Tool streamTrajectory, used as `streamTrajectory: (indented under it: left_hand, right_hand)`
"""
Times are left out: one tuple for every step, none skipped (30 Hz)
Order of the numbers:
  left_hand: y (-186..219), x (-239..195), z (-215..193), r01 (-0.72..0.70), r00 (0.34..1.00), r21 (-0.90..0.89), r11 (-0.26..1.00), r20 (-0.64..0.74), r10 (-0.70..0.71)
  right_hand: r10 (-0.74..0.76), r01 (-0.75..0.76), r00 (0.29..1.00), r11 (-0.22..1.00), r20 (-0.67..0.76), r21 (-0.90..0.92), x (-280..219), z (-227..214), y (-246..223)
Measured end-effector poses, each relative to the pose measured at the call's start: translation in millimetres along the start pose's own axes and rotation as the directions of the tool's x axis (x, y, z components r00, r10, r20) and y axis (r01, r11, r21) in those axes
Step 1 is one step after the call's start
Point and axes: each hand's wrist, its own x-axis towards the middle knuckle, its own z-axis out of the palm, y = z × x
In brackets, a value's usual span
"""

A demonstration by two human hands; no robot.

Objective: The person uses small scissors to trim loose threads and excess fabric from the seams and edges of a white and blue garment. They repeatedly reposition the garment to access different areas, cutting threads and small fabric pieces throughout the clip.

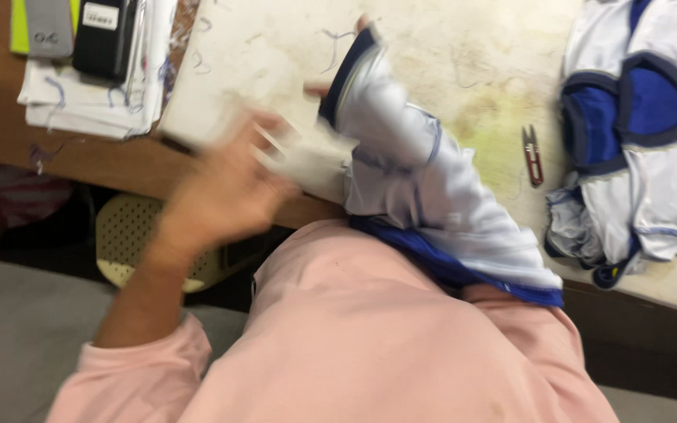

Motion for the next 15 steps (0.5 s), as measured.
streamTrajectory:
  left_hand:
    - [15,0,23,-0.453,0.888,0.076,0.888,0.123,0.443]
    - [31,6,51,-0.624,0.756,0.018,0.781,0.266,0.598]
    - [44,9,81,-0.713,0.666,-0.02,0.701,0.292,0.686]
    - [54,19,109,-0.723,0.655,-0.084,0.686,0.236,0.718]
    - [59,28,135,-0.728,0.646,-0.147,0.67,0.18,0.742]
    - [61,37,157,-0.697,0.689,-0.177,0.695,0.106,0.717]
    - [62,46,173,-0.666,0.728,-0.208,0.717,0.028,0.685]
    - [62,54,182,-0.634,0.763,-0.244,0.734,-0.046,0.644]
    - [60,61,185,-0.663,0.742,-0.221,0.715,-0.073,0.666]
    - [58,66,183,-0.691,0.72,-0.196,0.696,-0.098,0.687]
    - [56,65,181,-0.711,0.702,-0.176,0.681,-0.119,0.702]
    - [56,63,177,-0.731,0.681,-0.162,0.662,-0.114,0.724]
    - [56,57,172,-0.746,0.664,-0.149,0.649,-0.109,0.739]
    - [58,51,168,-0.761,0.648,-0.137,0.634,-0.103,0.755]
    - [61,48,163,-0.776,0.629,-0.138,0.616,-0.095,0.772]
  right_hand:
    - [-0.001,-0.006,0.999,0.986,0.04,0.166,19,-12,-2]
    - [-0.003,-0.023,0.997,0.947,0.079,0.32,35,-23,-6]
    - [-0.051,-0.012,0.988,0.912,0.143,0.409,48,-29,-10]
    - [-0.103,-0.002,0.974,0.885,0.2,0.466,58,-32,-15]
    - [-0.17,0.023,0.951,0.873,0.258,0.488,61,-31,-18]
    - [-0.25,0.09,0.919,0.885,0.303,0.458,60,-28,-23]
    - [-0.341,0.184,0.872,0.893,0.351,0.411,59,-22,-29]
    - [-0.359,0.188,0.893,0.847,0.273,0.498,55,-14,-34]
    - [-0.367,0.194,0.91,0.79,0.195,0.581,51,-5,-40]
    - [-0.365,0.203,0.924,0.726,0.118,0.658,47,2,-48]
    - [-0.288,0.11,0.943,0.738,0.164,0.666,39,4,-56]
    - [-0.21,0.016,0.955,0.742,0.21,0.67,32,5,-65]
    - [-0.126,-0.085,0.958,0.736,0.259,0.671,24,7,-72]
    - [-0.132,0.015,0.967,0.884,0.219,0.467,16,10,-78]
    - [-0.123,0.045,0.971,0.936,0.203,0.349,14,12,-86]
